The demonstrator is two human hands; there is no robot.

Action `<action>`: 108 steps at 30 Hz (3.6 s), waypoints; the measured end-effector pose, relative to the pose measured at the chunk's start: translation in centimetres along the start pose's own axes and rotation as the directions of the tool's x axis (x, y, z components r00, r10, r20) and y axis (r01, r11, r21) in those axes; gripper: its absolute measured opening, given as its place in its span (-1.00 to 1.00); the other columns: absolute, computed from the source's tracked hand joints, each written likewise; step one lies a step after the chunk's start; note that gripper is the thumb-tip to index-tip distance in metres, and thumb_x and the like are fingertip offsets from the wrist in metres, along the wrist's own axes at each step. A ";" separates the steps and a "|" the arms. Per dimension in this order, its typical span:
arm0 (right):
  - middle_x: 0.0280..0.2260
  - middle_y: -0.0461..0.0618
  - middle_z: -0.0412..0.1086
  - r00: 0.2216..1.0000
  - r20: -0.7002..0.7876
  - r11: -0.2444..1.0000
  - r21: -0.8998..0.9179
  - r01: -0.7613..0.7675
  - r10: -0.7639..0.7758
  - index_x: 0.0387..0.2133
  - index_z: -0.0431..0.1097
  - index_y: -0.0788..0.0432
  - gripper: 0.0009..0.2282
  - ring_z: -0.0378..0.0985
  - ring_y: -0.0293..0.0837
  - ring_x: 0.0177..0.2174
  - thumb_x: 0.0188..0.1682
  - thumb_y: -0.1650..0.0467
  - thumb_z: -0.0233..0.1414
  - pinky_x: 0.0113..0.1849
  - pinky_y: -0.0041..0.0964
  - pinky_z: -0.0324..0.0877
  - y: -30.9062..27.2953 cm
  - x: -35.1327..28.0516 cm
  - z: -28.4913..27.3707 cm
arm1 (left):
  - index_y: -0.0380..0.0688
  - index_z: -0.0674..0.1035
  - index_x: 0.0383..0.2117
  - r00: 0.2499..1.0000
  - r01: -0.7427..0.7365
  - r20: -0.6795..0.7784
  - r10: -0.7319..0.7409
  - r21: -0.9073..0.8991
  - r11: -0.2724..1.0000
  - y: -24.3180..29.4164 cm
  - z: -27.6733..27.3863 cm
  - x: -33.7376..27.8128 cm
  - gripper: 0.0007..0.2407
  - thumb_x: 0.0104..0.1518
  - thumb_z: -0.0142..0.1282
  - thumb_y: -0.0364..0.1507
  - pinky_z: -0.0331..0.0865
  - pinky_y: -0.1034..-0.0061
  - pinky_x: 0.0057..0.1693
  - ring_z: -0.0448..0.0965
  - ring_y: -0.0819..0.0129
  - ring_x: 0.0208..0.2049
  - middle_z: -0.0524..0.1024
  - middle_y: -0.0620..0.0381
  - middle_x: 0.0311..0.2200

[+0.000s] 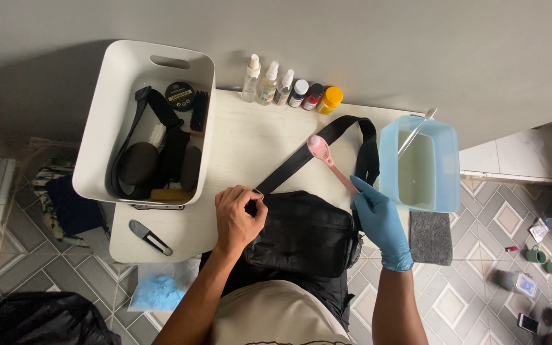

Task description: The person scrubs the strap of a black shoulder bag using a pink brush. They hold the strap taut with one hand while scrubbing with the other, then flip the strap over to clean the other side. The person also handles the bag's buckle and zipper area during the process.

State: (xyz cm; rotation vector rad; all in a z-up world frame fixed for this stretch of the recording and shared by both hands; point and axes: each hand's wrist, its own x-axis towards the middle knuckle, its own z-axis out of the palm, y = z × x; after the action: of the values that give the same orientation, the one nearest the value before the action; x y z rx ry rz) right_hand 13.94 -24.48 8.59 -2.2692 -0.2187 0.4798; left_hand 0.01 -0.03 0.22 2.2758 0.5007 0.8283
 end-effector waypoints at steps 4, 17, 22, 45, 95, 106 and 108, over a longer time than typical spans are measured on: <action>-0.49 0.05 0.54 1.000 0.001 1.000 0.001 -0.003 0.003 0.11 0.47 0.03 -0.65 0.48 -0.14 -0.50 0.03 0.43 -0.01 -0.31 -0.16 0.47 0.1 -0.5 0.2 | 0.11 0.58 -0.50 1.000 -0.004 0.016 0.004 -0.002 1.000 0.2 -0.2 0.1 -0.92 -0.06 0.13 -0.49 0.33 0.33 -0.02 0.56 0.27 -0.41 0.47 0.29 -0.52; -0.39 -0.01 0.57 0.980 -0.082 0.970 -0.178 0.165 -0.181 -0.05 0.56 -0.06 -0.76 0.60 0.05 -0.43 0.03 0.38 0.07 -0.30 -0.05 0.50 1.8 0.8 2.6 | 0.05 0.62 -0.44 0.995 -0.067 0.070 0.067 0.006 0.998 1.1 -0.2 -0.1 -0.89 -0.01 0.15 -0.54 0.33 0.31 -0.04 0.57 0.29 -0.38 0.49 0.31 -0.46; -0.50 0.07 0.55 0.978 -0.045 0.962 -0.194 0.193 -0.206 -0.05 0.56 -0.15 -0.74 0.58 0.19 -0.51 -0.02 0.35 0.12 -0.40 0.06 0.46 -0.5 -1.2 2.5 | -0.01 0.61 -0.42 0.995 -0.047 0.091 0.047 -0.003 0.999 1.6 0.1 0.2 -0.89 0.01 0.11 -0.58 0.35 0.26 -0.06 0.57 0.25 -0.38 0.48 0.25 -0.46; -0.48 0.09 0.58 0.990 0.095 0.952 -0.280 0.124 -0.101 -0.13 0.58 -0.32 -0.74 0.60 0.29 -0.36 -0.10 0.28 0.16 -0.30 0.18 0.50 -2.6 -1.8 4.8 | 0.10 0.59 -0.49 1.000 -0.026 -0.009 0.026 -0.038 0.999 -1.0 0.9 -0.6 -0.89 -0.07 0.19 -0.51 0.29 0.32 0.00 0.56 0.27 -0.36 0.44 0.34 -0.50; -0.30 0.08 0.61 0.998 -0.048 0.989 -0.138 0.043 -0.050 -0.12 0.61 -0.13 -0.79 0.62 0.23 -0.22 -0.02 0.33 0.15 -0.18 0.03 0.50 0.2 2.2 3.0 | 0.10 0.61 -0.53 1.000 0.016 -0.025 -0.017 -0.032 0.999 0.4 -0.4 0.1 -0.91 -0.09 0.16 -0.50 0.34 0.32 -0.02 0.59 0.25 -0.39 0.48 0.29 -0.54; -0.23 0.09 0.61 1.000 0.007 0.997 -0.080 0.022 -0.021 -0.12 0.61 -0.08 -0.76 0.59 0.30 -0.15 -0.08 0.35 0.18 -0.13 0.09 0.50 -0.2 1.3 2.0 | 0.17 0.61 -0.51 1.000 -0.012 0.003 0.012 -0.015 1.000 0.4 0.1 0.0 -0.88 -0.08 0.17 -0.49 0.35 0.34 -0.02 0.58 0.33 -0.40 0.48 0.39 -0.51; -0.24 -0.03 0.59 0.981 -0.193 0.986 -0.168 -0.007 -0.026 -0.07 0.57 -0.19 -0.77 0.59 0.15 -0.17 0.00 0.27 0.11 -0.14 0.06 0.51 2.2 2.9 2.6 | 0.16 0.61 -0.51 1.000 -0.001 -0.007 0.001 -0.002 1.000 0.3 0.2 -0.2 -0.89 -0.07 0.18 -0.50 0.33 0.35 0.01 0.59 0.33 -0.39 0.49 0.38 -0.50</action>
State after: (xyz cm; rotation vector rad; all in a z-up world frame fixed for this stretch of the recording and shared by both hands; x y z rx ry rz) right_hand 15.53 -23.32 4.54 -2.4610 -0.1764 0.2392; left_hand 0.08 -0.47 0.22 2.2723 0.5012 0.8371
